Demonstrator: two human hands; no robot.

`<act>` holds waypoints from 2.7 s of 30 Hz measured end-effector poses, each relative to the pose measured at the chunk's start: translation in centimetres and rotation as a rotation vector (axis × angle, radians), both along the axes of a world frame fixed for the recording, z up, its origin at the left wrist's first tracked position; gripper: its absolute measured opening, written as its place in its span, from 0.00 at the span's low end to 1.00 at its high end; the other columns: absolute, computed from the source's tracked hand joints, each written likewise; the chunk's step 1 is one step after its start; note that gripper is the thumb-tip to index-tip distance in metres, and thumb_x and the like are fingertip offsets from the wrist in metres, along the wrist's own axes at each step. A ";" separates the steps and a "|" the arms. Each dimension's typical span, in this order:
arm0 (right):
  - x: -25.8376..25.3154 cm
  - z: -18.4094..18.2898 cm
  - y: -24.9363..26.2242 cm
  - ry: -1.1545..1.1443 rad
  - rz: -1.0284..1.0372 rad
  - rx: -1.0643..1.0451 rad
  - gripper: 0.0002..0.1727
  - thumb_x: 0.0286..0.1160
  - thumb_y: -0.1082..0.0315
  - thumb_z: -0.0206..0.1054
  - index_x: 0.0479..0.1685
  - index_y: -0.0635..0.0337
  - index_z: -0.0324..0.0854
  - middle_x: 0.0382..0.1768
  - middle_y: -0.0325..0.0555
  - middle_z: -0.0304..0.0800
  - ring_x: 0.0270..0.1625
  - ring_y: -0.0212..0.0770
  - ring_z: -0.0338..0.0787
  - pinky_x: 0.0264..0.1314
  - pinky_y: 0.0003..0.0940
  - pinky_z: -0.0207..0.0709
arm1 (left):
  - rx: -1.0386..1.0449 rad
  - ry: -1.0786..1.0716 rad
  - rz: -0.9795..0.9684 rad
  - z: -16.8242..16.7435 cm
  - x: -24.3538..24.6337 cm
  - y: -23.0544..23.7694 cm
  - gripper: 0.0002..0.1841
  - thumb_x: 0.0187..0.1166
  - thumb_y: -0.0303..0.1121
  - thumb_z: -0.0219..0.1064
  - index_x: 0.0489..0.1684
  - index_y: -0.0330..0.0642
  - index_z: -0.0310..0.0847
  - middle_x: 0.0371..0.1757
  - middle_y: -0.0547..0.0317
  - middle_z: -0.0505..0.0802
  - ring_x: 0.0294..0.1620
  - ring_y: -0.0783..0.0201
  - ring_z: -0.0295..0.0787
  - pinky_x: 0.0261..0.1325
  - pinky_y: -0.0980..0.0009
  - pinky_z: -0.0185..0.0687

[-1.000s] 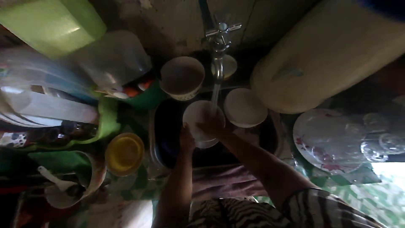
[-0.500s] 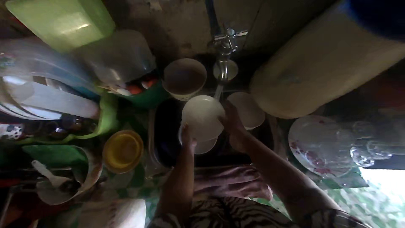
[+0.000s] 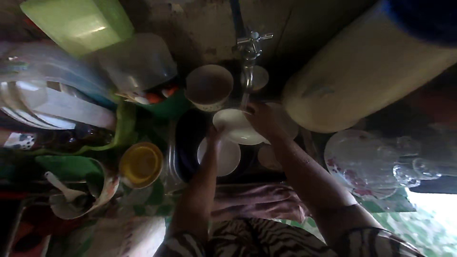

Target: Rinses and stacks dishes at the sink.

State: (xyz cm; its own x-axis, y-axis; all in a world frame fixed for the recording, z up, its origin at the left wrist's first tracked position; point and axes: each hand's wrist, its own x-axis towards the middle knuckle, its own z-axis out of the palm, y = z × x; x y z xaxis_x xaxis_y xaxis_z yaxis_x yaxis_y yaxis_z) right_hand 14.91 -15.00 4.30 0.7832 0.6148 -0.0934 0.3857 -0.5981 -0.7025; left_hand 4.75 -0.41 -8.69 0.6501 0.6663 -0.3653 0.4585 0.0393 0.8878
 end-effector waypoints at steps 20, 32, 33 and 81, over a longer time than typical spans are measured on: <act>0.8 -5.9 -3.8 0.240 -0.491 0.493 0.17 0.85 0.66 0.65 0.65 0.66 0.81 0.58 0.57 0.88 0.59 0.43 0.87 0.66 0.42 0.81 | 0.234 0.148 -0.299 3.0 -0.6 0.9 0.22 0.91 0.43 0.58 0.66 0.31 0.81 0.58 0.36 0.90 0.60 0.45 0.88 0.68 0.44 0.80; -0.6 -8.0 -9.4 0.413 -0.891 0.398 0.30 0.89 0.72 0.56 0.90 0.57 0.59 0.83 0.60 0.69 0.80 0.53 0.75 0.79 0.51 0.72 | 0.242 0.698 -0.178 -3.1 -8.8 4.0 0.31 0.84 0.42 0.67 0.83 0.34 0.67 0.71 0.30 0.84 0.73 0.37 0.82 0.76 0.40 0.75; -0.3 -7.9 -9.5 0.370 -0.855 0.366 0.30 0.87 0.74 0.58 0.89 0.59 0.61 0.83 0.61 0.69 0.81 0.54 0.74 0.80 0.52 0.71 | 0.221 0.662 -0.187 -3.7 -8.9 4.1 0.28 0.85 0.41 0.66 0.79 0.32 0.72 0.69 0.30 0.85 0.72 0.37 0.82 0.75 0.41 0.75; -5.2 -18.3 3.1 0.596 -0.229 -0.064 0.33 0.88 0.67 0.60 0.90 0.66 0.56 0.77 0.71 0.75 0.77 0.66 0.78 0.79 0.59 0.72 | 0.033 0.269 0.316 -4.0 -8.9 1.3 0.23 0.92 0.32 0.56 0.82 0.31 0.68 0.75 0.31 0.81 0.75 0.41 0.79 0.76 0.45 0.75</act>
